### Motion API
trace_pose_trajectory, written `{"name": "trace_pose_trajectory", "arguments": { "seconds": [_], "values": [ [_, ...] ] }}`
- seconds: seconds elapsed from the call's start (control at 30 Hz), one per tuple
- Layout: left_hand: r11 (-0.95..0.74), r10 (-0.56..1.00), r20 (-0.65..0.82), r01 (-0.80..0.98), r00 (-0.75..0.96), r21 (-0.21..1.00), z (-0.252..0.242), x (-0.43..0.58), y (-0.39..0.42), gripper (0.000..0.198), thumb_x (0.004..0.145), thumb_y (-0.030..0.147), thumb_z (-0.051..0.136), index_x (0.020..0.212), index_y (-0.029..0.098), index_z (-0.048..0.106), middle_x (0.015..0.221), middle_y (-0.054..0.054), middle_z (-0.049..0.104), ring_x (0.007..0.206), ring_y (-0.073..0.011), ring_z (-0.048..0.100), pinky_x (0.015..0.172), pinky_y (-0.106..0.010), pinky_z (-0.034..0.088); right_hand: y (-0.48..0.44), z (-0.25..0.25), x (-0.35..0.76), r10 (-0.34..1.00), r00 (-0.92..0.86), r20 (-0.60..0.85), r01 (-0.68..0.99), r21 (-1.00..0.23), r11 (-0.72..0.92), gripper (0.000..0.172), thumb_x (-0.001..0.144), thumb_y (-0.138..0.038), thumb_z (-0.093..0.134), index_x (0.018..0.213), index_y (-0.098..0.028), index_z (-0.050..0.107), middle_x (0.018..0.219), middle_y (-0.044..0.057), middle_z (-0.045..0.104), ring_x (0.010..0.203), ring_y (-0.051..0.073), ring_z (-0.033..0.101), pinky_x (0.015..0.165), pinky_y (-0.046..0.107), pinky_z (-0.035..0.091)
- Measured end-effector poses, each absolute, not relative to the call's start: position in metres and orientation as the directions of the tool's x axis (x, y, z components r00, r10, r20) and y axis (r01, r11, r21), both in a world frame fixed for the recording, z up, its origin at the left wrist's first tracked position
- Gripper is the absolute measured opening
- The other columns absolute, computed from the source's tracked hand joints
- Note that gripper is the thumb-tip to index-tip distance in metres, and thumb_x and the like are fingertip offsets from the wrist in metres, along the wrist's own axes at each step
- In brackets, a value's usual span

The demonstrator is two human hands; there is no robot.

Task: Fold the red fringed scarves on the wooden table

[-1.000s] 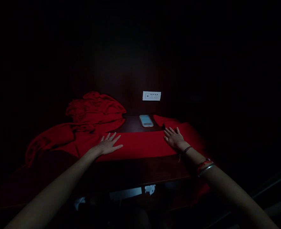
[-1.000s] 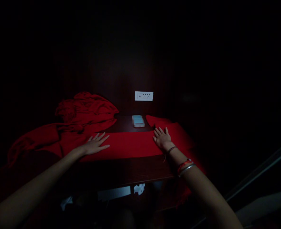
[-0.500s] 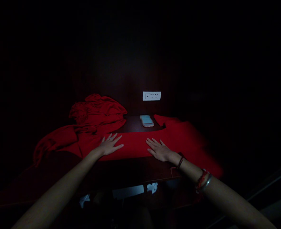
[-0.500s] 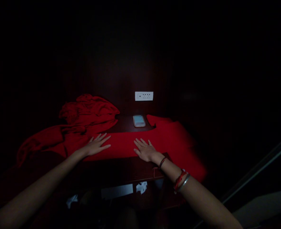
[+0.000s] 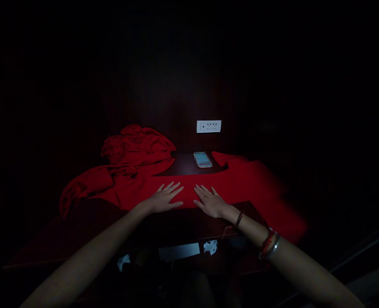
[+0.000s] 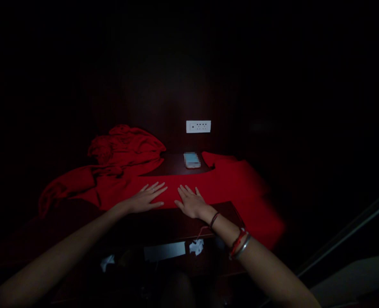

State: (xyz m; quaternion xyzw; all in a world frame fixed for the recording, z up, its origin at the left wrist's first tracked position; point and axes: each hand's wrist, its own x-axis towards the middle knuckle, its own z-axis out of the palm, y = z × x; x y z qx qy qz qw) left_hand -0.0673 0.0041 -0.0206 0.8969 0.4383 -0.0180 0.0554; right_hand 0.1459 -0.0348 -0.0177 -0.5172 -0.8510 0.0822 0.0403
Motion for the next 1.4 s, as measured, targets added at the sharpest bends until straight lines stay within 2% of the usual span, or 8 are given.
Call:
{"name": "trace_pose_trajectory", "arguments": {
  "seconds": [0.2, 0.3, 0.43, 0.53, 0.77, 0.97, 1.17, 1.4],
  "values": [
    [-0.636, 0.759, -0.088, 0.763, 0.645, 0.118, -0.019, -0.072, 0.007, 0.068, 0.074, 0.064, 0.019, 0.130, 0.027, 0.009, 0.137, -0.002, 0.006, 0.124, -0.0230, 0.001, 0.097, -0.046, 0.006, -0.036, -0.023, 0.195, 0.933, -0.359, -0.007, 0.926, -0.126, 0.356, 0.063, 0.081, -0.051, 0.009, 0.131, -0.013, 0.014, 0.136, 0.008, 0.013, 0.124, 0.020, 0.009, 0.099, 0.042, 0.006],
    [-0.634, 0.765, -0.043, 0.763, 0.642, 0.127, -0.018, -0.076, 0.013, 0.064, 0.076, 0.061, 0.018, 0.130, 0.027, 0.012, 0.137, -0.003, 0.008, 0.124, -0.0213, 0.003, 0.098, -0.044, 0.007, -0.044, -0.022, 0.200, 0.935, -0.347, 0.079, 0.930, -0.098, 0.353, 0.062, 0.082, -0.050, 0.015, 0.129, -0.012, 0.020, 0.135, 0.010, 0.018, 0.124, 0.021, 0.012, 0.099, 0.043, 0.008],
    [-0.555, 0.832, 0.090, 0.825, 0.548, 0.104, -0.018, -0.088, 0.027, 0.062, 0.078, 0.058, 0.018, 0.130, 0.024, 0.017, 0.137, -0.005, 0.011, 0.124, -0.0206, 0.007, 0.098, -0.043, 0.009, -0.056, -0.015, 0.182, 0.810, -0.535, 0.239, 0.833, -0.010, 0.553, 0.050, 0.082, -0.041, 0.028, 0.125, -0.015, 0.031, 0.130, 0.009, 0.030, 0.121, 0.019, 0.021, 0.098, 0.039, 0.015],
    [-0.449, 0.892, -0.012, 0.887, 0.453, 0.110, -0.022, -0.094, 0.034, 0.061, 0.078, 0.058, 0.016, 0.130, 0.024, 0.017, 0.137, -0.006, 0.009, 0.124, -0.0227, 0.006, 0.097, -0.044, 0.010, -0.059, -0.008, 0.159, 0.671, -0.677, 0.301, 0.724, 0.112, 0.681, 0.040, 0.081, -0.031, 0.037, 0.118, -0.015, 0.040, 0.118, 0.009, 0.045, 0.112, 0.018, 0.034, 0.096, 0.036, 0.019],
    [-0.404, 0.908, -0.066, 0.907, 0.413, 0.122, -0.027, -0.096, 0.038, 0.062, 0.077, 0.059, 0.017, 0.130, 0.027, 0.015, 0.137, -0.005, 0.008, 0.124, -0.0232, 0.005, 0.097, -0.044, 0.010, -0.044, 0.003, 0.122, 0.553, -0.805, 0.215, 0.593, 0.324, 0.737, 0.022, 0.082, -0.015, 0.035, 0.094, -0.013, 0.053, 0.083, 0.008, 0.059, 0.082, 0.017, 0.050, 0.078, 0.033, 0.032],
    [-0.459, 0.889, 0.056, 0.878, 0.455, 0.134, -0.030, -0.100, 0.040, 0.055, 0.079, 0.055, 0.019, 0.127, 0.027, 0.026, 0.136, -0.006, 0.017, 0.123, -0.0233, 0.012, 0.095, -0.045, 0.015, -0.043, -0.001, 0.105, 0.603, -0.746, 0.281, 0.664, 0.261, 0.700, 0.023, 0.077, -0.024, 0.045, 0.096, -0.014, 0.053, 0.086, 0.009, 0.059, 0.086, 0.019, 0.049, 0.088, 0.039, 0.021],
    [-0.498, 0.856, 0.215, 0.860, 0.469, 0.107, -0.033, -0.098, 0.053, 0.047, 0.084, 0.045, 0.018, 0.122, 0.022, 0.036, 0.127, -0.005, 0.035, 0.117, -0.0182, 0.029, 0.094, -0.038, 0.024, -0.042, -0.001, 0.101, 0.564, -0.774, 0.289, 0.630, 0.254, 0.734, 0.024, 0.077, -0.034, 0.046, 0.089, -0.015, 0.055, 0.085, 0.008, 0.060, 0.086, 0.018, 0.049, 0.085, 0.036, 0.024],
    [-0.482, 0.868, 0.193, 0.871, 0.458, 0.100, -0.034, -0.096, 0.056, 0.049, 0.083, 0.047, 0.020, 0.123, 0.023, 0.033, 0.130, -0.005, 0.030, 0.118, -0.0206, 0.025, 0.093, -0.042, 0.022, -0.037, 0.005, 0.088, 0.516, -0.829, 0.216, 0.559, 0.335, 0.758, 0.015, 0.079, -0.018, 0.042, 0.083, -0.013, 0.055, 0.082, 0.009, 0.061, 0.080, 0.018, 0.053, 0.076, 0.034, 0.031]
  ]
}}
